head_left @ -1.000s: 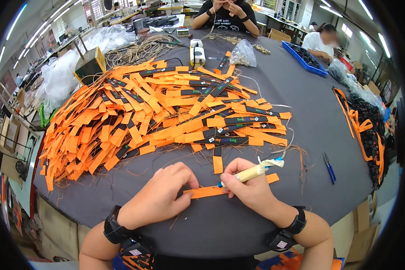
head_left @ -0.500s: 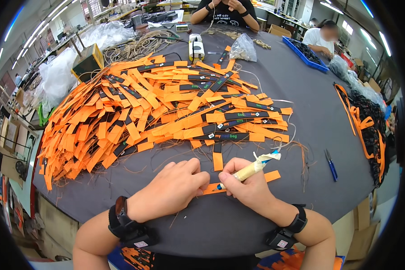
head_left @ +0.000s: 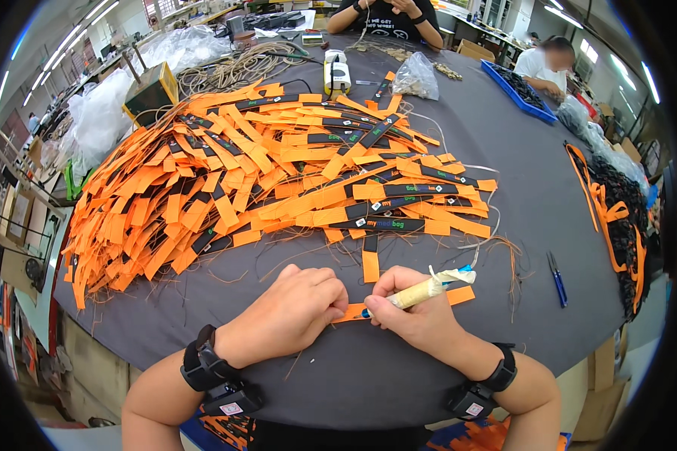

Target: The person assembles orange lanyards by applying glue to the ends of the straps and attaching small black components. They repeatedly pick up lanyards from a pile, apply glue, attach the components, and place the finished items into a blue bin.

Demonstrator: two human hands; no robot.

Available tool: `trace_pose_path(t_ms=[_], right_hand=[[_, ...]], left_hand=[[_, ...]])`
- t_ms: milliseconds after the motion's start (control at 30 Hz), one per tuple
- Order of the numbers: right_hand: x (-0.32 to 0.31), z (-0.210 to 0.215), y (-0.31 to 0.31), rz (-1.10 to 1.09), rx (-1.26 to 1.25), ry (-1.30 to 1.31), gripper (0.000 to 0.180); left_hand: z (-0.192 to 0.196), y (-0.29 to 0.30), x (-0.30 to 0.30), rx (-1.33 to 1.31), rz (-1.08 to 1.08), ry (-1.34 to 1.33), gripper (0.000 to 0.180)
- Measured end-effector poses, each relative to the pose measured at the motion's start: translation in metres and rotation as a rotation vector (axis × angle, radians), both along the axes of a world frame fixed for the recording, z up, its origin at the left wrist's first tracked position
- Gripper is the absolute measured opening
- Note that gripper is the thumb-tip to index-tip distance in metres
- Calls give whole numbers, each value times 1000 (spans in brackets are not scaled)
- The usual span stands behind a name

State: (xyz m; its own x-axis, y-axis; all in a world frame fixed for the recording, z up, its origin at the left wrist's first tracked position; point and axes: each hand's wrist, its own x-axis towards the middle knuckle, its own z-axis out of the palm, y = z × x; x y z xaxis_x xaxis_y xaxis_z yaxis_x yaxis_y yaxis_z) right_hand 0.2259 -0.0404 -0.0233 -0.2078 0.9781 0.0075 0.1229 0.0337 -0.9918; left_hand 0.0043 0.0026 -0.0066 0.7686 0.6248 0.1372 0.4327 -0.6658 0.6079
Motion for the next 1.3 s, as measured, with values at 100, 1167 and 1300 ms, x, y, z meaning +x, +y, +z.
trace_pose_path(t_ms=[100,1167,1300], right_hand=[[0,0,0,-1,-2,9,14],[-4,2,1,-48,-60,63,17],[-2,2,0,-34,-61,75,17]], left_hand=[[0,0,1,8,4,-20,9],[5,-1,-6,3,232,-33,8],[5,-4,-1,64,152,38,9]])
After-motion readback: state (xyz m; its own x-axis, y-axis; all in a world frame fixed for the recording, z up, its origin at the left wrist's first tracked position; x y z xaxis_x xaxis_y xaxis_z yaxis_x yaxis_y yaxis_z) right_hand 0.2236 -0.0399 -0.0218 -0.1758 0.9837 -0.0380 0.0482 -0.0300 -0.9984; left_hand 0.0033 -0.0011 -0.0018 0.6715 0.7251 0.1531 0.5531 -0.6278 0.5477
